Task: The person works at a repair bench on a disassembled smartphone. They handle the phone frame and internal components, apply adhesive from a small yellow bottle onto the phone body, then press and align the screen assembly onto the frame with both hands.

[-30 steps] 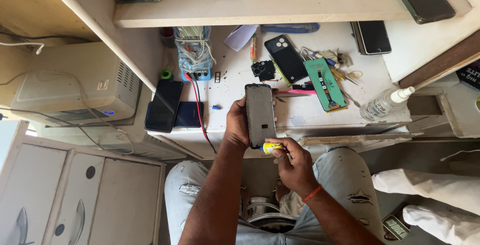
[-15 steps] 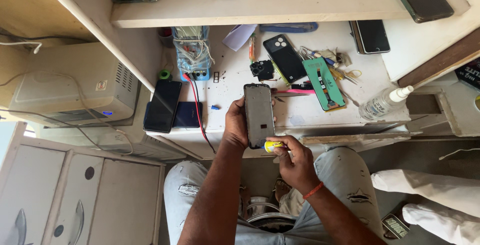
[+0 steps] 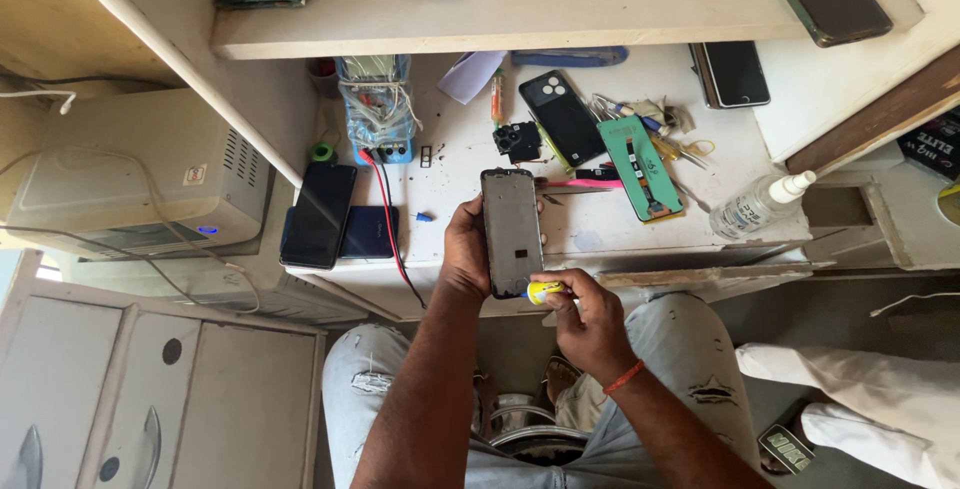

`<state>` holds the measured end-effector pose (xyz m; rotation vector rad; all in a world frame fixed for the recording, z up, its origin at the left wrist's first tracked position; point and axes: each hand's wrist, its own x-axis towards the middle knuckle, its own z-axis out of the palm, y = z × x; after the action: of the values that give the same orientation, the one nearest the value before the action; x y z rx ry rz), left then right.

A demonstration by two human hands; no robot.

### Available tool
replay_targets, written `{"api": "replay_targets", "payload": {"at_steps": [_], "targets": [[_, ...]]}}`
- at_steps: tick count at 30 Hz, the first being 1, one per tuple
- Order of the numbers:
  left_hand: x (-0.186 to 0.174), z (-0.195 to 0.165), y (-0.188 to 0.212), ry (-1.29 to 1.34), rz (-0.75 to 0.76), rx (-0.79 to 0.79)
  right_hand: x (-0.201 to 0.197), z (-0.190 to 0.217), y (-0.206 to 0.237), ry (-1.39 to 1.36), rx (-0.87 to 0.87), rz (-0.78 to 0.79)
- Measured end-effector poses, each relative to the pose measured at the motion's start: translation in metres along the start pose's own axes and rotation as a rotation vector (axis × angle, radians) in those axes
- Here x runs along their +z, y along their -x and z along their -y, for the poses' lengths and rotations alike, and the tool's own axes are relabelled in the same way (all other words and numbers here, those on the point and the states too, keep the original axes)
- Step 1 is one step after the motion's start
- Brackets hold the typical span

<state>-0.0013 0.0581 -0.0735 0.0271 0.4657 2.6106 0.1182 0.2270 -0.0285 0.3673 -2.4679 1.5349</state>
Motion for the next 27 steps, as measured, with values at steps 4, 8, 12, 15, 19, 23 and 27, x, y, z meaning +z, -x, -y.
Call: {"api": "replay_targets", "payload": {"at_steps": [4,8,12,15,19,23,27], "targets": [[0.002,0.0,0.0,-0.026,-0.003,0.005,0.002,0.001,-0.001,-0.014,0.029,0.013],[0.004,0.0,0.0,-0.018,-0.045,-0.007,-0.002,0.001,-0.001,0.02,0.049,0.019],[0.003,-0.001,0.0,0.01,-0.019,-0.02,-0.006,0.002,0.0,0.045,0.015,0.004],[0.001,-0.002,0.001,-0.017,0.021,-0.016,-0.007,0.001,0.0,0.053,0.029,-0.015],[0.001,-0.001,0.001,-0.002,-0.033,-0.02,-0.008,-0.002,-0.001,0.061,0.008,-0.018],[0.001,-0.001,0.0,-0.02,-0.054,-0.011,-0.008,-0.004,-0.001,0.085,0.01,-0.029],[0.0,-0.002,0.0,0.028,-0.001,-0.025,-0.008,-0.005,0.0,0.093,0.044,-0.031]]}}
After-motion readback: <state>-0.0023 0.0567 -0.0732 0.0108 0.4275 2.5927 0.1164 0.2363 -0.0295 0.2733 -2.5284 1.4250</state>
